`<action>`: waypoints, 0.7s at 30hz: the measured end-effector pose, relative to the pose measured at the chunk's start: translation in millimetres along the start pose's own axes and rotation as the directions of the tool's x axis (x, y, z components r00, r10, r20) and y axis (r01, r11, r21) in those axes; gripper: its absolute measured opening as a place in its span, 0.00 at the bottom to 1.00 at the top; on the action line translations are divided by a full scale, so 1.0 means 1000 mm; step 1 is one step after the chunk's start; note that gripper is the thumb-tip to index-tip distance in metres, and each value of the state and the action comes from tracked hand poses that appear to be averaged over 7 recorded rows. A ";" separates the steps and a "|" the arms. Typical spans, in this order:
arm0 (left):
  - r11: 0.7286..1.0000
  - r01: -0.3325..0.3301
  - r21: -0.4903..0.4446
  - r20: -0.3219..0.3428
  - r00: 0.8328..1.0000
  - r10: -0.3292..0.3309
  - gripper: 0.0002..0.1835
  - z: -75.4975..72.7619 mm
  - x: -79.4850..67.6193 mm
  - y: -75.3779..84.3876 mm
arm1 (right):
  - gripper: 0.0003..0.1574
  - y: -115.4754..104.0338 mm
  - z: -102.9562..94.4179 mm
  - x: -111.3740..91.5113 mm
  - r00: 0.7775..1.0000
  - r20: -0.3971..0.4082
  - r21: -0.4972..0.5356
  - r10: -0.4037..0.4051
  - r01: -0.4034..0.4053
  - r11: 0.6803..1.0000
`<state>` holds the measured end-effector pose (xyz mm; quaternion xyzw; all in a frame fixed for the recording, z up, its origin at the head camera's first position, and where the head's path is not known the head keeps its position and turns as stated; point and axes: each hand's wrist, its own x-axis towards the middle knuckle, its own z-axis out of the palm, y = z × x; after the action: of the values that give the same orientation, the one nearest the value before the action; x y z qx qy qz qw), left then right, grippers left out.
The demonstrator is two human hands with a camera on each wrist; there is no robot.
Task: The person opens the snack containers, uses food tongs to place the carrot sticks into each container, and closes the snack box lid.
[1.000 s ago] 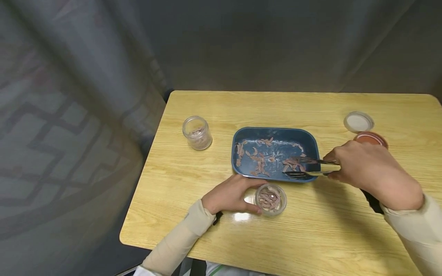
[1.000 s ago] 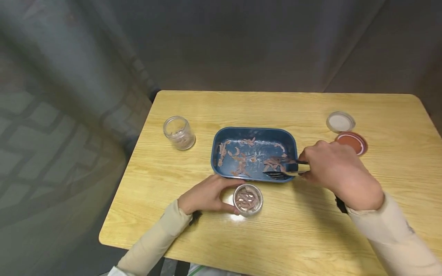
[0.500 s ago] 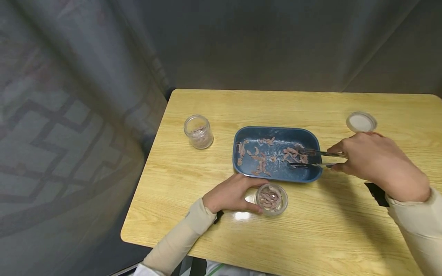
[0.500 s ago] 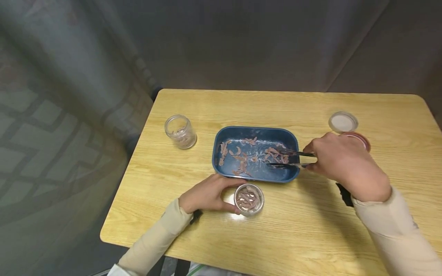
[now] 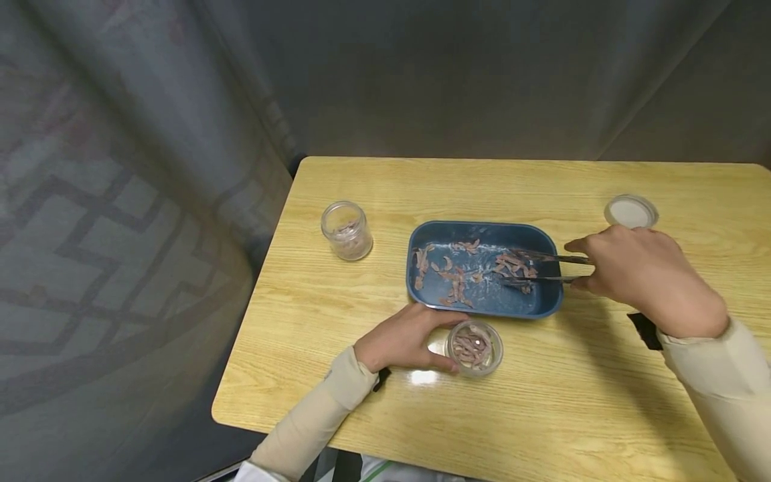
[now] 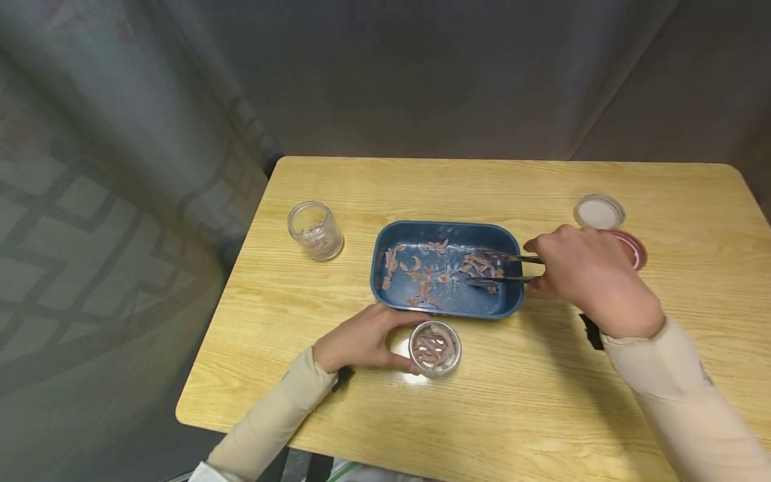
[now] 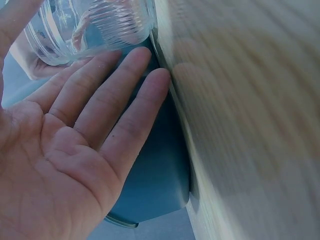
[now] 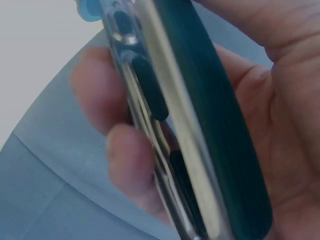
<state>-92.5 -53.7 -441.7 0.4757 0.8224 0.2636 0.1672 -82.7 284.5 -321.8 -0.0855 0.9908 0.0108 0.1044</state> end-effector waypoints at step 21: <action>1.000 0.002 -0.003 0.018 1.000 -0.002 0.43 -0.002 0.001 0.000 | 0.20 -0.015 0.018 0.003 0.997 0.068 0.109 -0.041 0.033 0.993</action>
<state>-94.1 -53.2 -440.0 0.4769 0.8209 0.2606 0.1756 -79.0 269.8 -339.9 -0.0976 0.9839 -0.0417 0.1438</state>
